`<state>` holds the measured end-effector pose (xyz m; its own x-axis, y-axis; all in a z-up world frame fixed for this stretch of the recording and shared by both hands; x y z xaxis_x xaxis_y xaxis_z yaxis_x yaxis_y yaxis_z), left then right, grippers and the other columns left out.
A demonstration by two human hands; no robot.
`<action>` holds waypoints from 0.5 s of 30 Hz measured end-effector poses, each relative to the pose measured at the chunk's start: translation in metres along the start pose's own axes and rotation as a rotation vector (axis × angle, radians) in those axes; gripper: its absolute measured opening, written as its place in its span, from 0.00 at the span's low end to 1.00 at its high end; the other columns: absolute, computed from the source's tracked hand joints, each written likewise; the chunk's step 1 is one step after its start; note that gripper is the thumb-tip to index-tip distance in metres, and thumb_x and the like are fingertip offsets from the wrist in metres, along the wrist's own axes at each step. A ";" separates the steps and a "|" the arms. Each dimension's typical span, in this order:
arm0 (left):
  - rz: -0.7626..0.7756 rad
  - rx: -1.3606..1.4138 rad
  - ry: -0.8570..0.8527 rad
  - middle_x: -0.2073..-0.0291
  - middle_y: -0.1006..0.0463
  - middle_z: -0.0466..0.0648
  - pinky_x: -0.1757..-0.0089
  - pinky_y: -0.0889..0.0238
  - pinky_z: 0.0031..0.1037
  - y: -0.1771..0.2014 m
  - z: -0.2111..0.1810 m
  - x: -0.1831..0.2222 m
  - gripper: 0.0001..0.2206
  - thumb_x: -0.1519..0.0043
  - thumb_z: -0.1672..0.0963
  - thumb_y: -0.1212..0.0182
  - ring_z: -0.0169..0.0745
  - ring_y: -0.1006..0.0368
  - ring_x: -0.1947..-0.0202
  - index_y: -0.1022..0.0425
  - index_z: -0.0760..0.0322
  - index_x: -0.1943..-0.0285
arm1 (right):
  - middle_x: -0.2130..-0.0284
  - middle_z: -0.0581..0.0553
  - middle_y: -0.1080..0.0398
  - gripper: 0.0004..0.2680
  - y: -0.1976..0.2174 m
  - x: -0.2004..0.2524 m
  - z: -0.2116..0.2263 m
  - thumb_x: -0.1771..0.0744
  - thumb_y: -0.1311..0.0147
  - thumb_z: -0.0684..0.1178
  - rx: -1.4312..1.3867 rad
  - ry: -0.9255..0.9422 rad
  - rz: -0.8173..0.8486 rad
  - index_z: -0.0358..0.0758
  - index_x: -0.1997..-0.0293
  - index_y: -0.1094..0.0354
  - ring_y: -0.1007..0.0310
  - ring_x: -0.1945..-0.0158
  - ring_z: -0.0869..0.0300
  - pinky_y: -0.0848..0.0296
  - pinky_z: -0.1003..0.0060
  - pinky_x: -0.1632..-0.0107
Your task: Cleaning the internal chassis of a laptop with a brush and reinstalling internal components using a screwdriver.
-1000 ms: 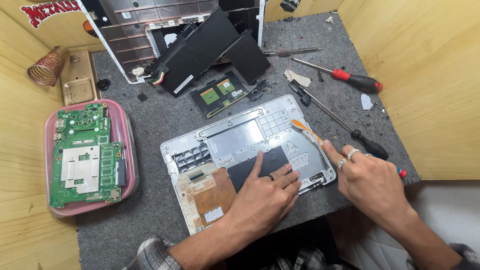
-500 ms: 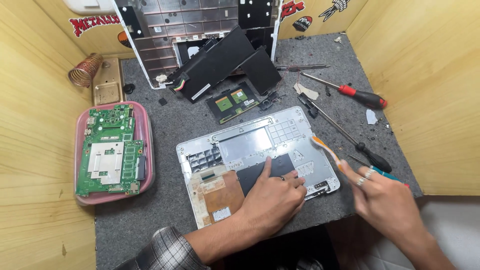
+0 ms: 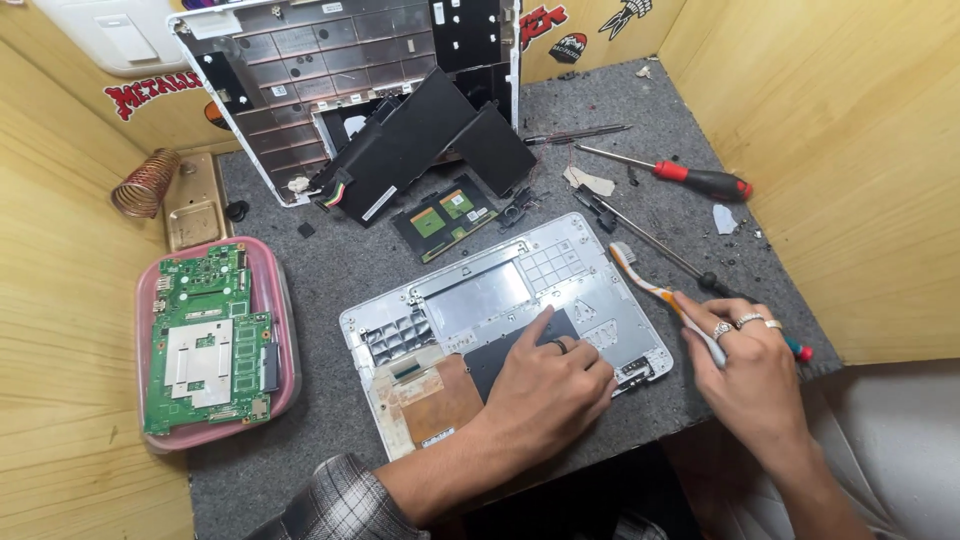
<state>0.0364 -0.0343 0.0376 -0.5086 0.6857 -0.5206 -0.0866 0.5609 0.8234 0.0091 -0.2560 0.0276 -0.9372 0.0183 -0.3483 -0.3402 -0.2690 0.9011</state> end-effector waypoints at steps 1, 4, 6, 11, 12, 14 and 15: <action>-0.002 0.002 0.000 0.76 0.26 0.47 0.40 0.39 0.57 0.001 0.001 0.000 0.13 0.34 0.54 0.39 0.48 0.25 0.74 0.23 0.60 0.73 | 0.56 0.41 0.27 0.18 0.006 0.000 -0.002 0.33 0.42 0.41 0.002 0.000 0.000 0.54 0.36 0.27 0.31 0.55 0.47 0.32 0.54 0.48; -0.020 0.008 -0.012 0.77 0.27 0.46 0.42 0.35 0.55 0.002 0.001 0.001 0.13 0.35 0.55 0.37 0.45 0.27 0.70 0.24 0.61 0.74 | 0.52 0.44 0.24 0.16 0.026 0.007 -0.016 0.32 0.45 0.35 0.088 0.026 -0.118 0.46 0.40 0.23 0.29 0.50 0.47 0.29 0.52 0.45; -0.014 0.003 -0.011 0.75 0.27 0.44 0.43 0.37 0.53 -0.001 0.003 0.000 0.11 0.38 0.54 0.36 0.48 0.27 0.65 0.25 0.58 0.73 | 0.49 0.51 0.29 0.12 0.024 0.015 -0.043 0.34 0.42 0.45 0.244 -0.104 0.035 0.55 0.47 0.21 0.30 0.49 0.48 0.28 0.52 0.43; 0.140 0.018 0.004 0.70 0.22 0.46 0.42 0.38 0.63 0.001 -0.004 0.000 0.13 0.39 0.48 0.33 0.49 0.25 0.58 0.20 0.60 0.67 | 0.57 0.48 0.28 0.12 0.016 0.021 -0.051 0.34 0.41 0.44 0.367 -0.048 0.011 0.54 0.46 0.22 0.30 0.51 0.49 0.29 0.52 0.45; 0.150 0.012 0.005 0.69 0.22 0.47 0.42 0.39 0.65 0.002 -0.005 0.000 0.15 0.40 0.47 0.32 0.50 0.25 0.57 0.19 0.61 0.65 | 0.58 0.48 0.27 0.11 0.018 0.018 -0.047 0.33 0.42 0.41 0.392 -0.015 -0.028 0.51 0.48 0.21 0.29 0.51 0.50 0.30 0.54 0.45; 0.152 -0.001 -0.003 0.68 0.23 0.47 0.44 0.36 0.60 -0.003 -0.002 0.000 0.14 0.38 0.48 0.34 0.50 0.25 0.58 0.20 0.60 0.65 | 0.58 0.48 0.28 0.08 0.013 0.015 -0.046 0.33 0.43 0.45 0.439 -0.039 0.026 0.51 0.51 0.22 0.29 0.50 0.50 0.29 0.54 0.45; 0.169 -0.007 -0.024 0.67 0.23 0.47 0.46 0.34 0.56 -0.005 -0.001 0.001 0.13 0.36 0.49 0.35 0.51 0.25 0.58 0.21 0.59 0.65 | 0.59 0.48 0.29 0.06 0.010 0.018 -0.045 0.33 0.44 0.48 0.483 -0.083 0.083 0.51 0.53 0.24 0.28 0.50 0.50 0.28 0.53 0.44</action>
<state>0.0350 -0.0370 0.0331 -0.4962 0.7806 -0.3800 -0.0079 0.4336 0.9011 -0.0074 -0.3017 0.0185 -0.9589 0.0975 -0.2664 -0.2428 0.2039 0.9484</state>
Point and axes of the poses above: each hand's wrist, its own x-axis away from the middle knuckle, its own y-axis out of the back of the hand, z = x × y, the point moved 4 cm from there along -x, towards the middle knuckle
